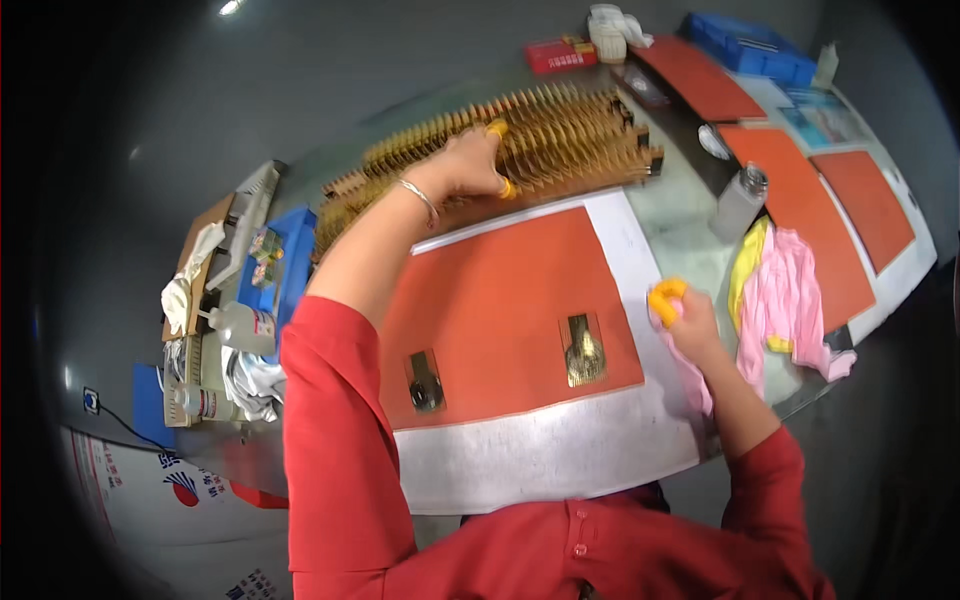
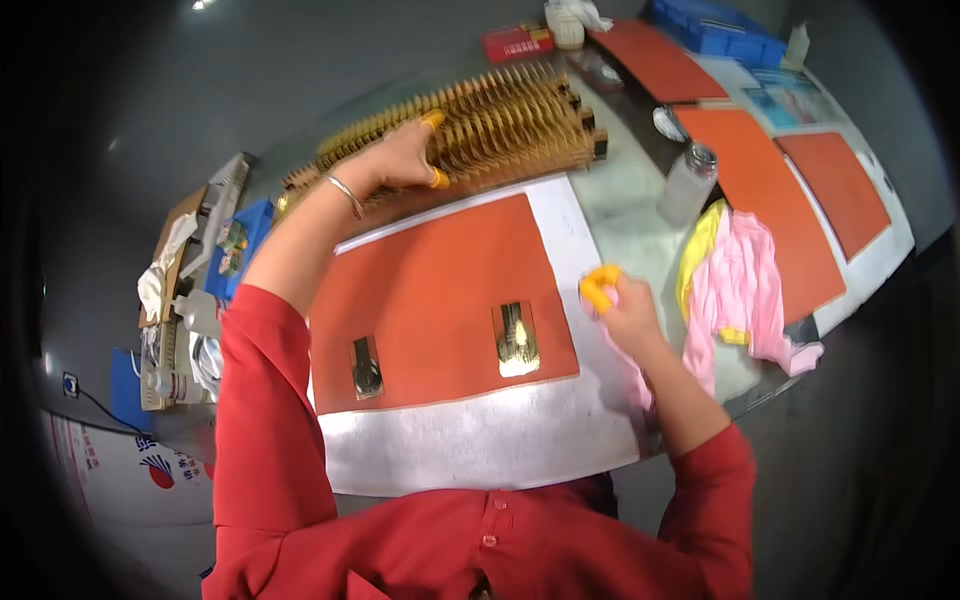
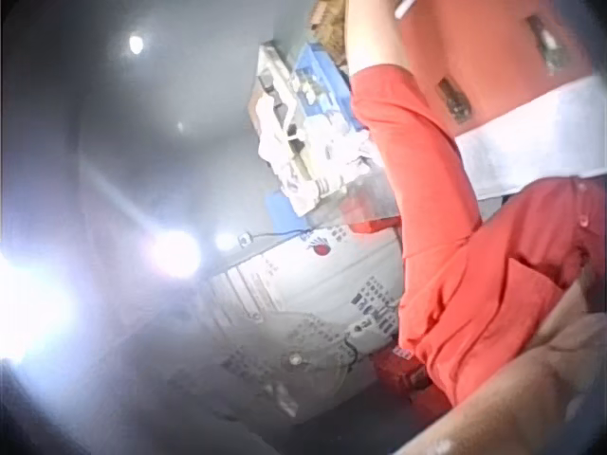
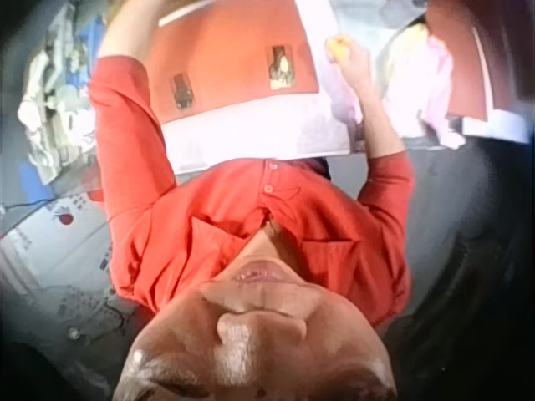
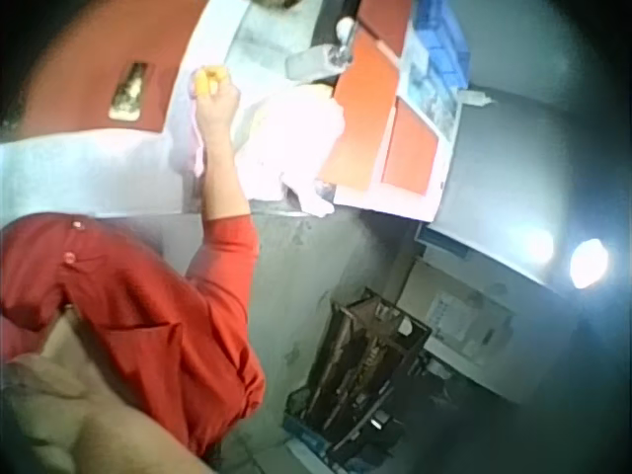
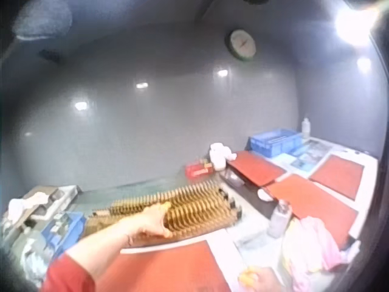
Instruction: The person wipes the surface of several small, dark, bottle-shaped decorative items arranged on a red mat using a yellow cloth. The person cleans each item individually, moving from one to the next, and occasionally picks up and repositions the items to access different sides.
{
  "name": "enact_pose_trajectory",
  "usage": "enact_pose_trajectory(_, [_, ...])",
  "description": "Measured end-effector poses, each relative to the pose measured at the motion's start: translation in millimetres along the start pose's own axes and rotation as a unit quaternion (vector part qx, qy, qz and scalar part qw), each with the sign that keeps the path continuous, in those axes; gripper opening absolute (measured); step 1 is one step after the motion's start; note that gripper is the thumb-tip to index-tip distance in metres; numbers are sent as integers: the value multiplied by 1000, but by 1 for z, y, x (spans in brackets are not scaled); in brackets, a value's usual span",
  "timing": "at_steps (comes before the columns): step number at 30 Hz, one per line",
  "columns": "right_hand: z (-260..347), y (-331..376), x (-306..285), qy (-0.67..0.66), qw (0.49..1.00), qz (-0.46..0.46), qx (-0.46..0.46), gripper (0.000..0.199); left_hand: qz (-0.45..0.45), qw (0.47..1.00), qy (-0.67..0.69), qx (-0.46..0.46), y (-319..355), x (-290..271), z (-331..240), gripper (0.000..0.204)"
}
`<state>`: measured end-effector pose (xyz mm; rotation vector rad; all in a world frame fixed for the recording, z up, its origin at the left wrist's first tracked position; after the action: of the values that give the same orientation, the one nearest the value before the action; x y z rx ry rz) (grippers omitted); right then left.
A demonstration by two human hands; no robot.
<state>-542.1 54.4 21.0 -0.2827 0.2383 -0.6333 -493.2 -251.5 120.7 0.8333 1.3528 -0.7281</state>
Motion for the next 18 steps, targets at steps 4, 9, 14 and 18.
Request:
enact_pose_trajectory(4, [-8,6,-2,-22,999,-8,35,9,-36,991,129,13,43,-25,0,97])
enact_pose_trajectory(9, [-11,8,-12,-4,999,-24,40,9,-20,985,155,68,184,17,5,106])
enact_pose_trajectory(14, [-15,5,-10,12,999,-47,24,8,31,988,150,-4,289,84,47,109])
enact_pose_trajectory(18, [-14,6,-10,-8,998,-61,28,10,22,984,171,-52,299,102,56,104])
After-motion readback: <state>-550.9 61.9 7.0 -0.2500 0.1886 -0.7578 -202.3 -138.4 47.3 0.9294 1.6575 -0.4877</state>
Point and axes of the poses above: each hand's wrist, its own y-axis away from the middle knuckle, its own x-axis out of the palm, z = x × y, the point moved 9 cm from there along -y, towards the middle knuckle, and after that the axes turned 11 degrees about -x, right-handed, at the moved point
